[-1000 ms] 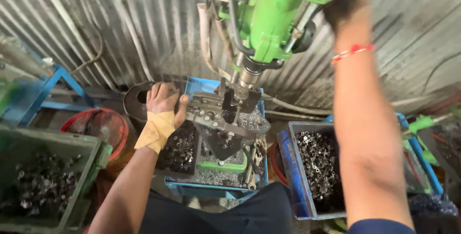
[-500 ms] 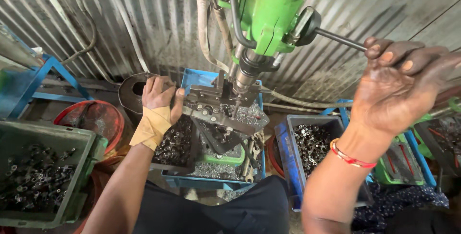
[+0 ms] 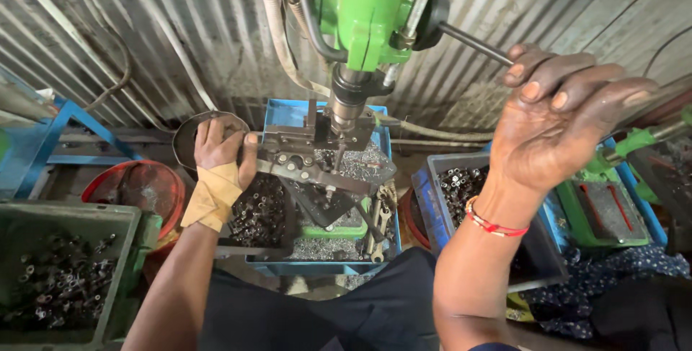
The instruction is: The person operates a drill press to machine small metal parts. They place each part into a jig, lower the drill to cut, then remove the finished part and place it into a collection bin. The cycle repeats continuously throughout the clip.
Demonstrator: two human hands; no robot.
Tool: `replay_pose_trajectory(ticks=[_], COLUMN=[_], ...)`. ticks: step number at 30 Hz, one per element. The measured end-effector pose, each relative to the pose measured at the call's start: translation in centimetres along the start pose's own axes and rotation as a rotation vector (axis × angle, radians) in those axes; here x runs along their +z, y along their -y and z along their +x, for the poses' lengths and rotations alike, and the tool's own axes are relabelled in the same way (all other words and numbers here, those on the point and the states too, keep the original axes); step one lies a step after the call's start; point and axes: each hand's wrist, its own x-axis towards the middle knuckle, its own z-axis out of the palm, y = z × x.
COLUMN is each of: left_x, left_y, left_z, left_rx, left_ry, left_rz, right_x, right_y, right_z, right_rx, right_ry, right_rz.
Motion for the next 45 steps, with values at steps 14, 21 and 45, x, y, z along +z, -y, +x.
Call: replay_pose_trajectory(ticks=[14, 21, 45], left_x=[0.7, -0.4, -3.3], left_y=[0.4, -0.9, -7.1], left_z=[-0.1, -0.9, -10.2], left_rx=[-0.009, -0.118, -0.463], left_ry=[0.009, 0.120, 0.242], left_rz=[0.009, -0.009, -0.045], right_x=[-0.9, -2.1, 1.5], right_y=[-1.3, -1.4, -19.3], right_z=[-3.5, -5.6, -19.8], right_rx=[-0.001, 0.210, 1.269], right_ry=[-0.042, -0.193, -0.609], right_rz=[0.033, 0.185, 0.520])
